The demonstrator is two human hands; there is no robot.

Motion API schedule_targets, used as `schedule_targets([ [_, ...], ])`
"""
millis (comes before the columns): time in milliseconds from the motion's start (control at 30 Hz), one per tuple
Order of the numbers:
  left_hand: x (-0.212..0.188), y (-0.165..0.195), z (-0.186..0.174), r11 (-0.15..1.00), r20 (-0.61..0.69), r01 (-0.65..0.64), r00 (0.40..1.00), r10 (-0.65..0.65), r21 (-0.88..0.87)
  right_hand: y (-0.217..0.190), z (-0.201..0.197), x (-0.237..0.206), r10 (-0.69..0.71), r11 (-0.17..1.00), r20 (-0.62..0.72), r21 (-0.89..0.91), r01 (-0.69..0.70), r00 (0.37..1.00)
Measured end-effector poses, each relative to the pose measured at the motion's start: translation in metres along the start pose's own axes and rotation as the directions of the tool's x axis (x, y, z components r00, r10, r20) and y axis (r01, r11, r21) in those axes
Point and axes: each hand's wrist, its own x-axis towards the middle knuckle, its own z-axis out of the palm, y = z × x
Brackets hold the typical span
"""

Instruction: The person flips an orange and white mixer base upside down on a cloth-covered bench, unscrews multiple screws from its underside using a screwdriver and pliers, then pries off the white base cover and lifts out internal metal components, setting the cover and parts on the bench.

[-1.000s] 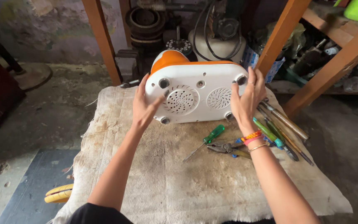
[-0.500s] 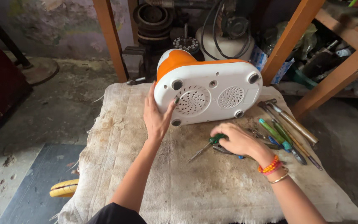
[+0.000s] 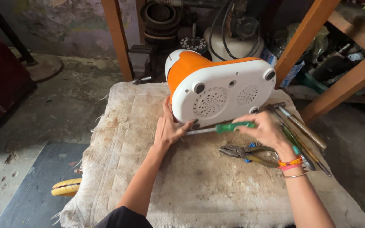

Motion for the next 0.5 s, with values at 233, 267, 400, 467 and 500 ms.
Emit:
schedule_targets([
  [233, -0.002, 0.004, 0.001, 0.985, 0.026, 0.087, 0.995, -0.092, 0.151, -0.057, 0.011, 0.007, -0.128, 0.854, -0.59, 0.344, 0.391, 0.797],
  [267, -0.003, 0.005, 0.001, 0.985, 0.025, 0.093, 0.995, -0.098, 0.147, -0.063, 0.019, 0.009, -0.153, 0.869, -0.65, 0.27, 0.415, 0.745],
  [400, -0.005, 0.005, 0.002, 0.987, 0.018, 0.093, 0.995, -0.096, 0.133, -0.085, 0.049, 0.004, -0.442, 0.864, -0.671, -0.14, 0.484, 0.595],
  [467, -0.005, 0.004, 0.002, 0.989, -0.004, 0.074, 0.997, -0.074, 0.13, -0.095, 0.059, 0.0, -0.546, 0.833, -0.644, -0.346, 0.432, 0.536],
  [500, -0.005, 0.004, 0.002, 0.99, -0.017, 0.059, 0.998, -0.057, 0.131, -0.099, 0.065, -0.002, -0.58, 0.814, -0.622, -0.413, 0.409, 0.526],
])
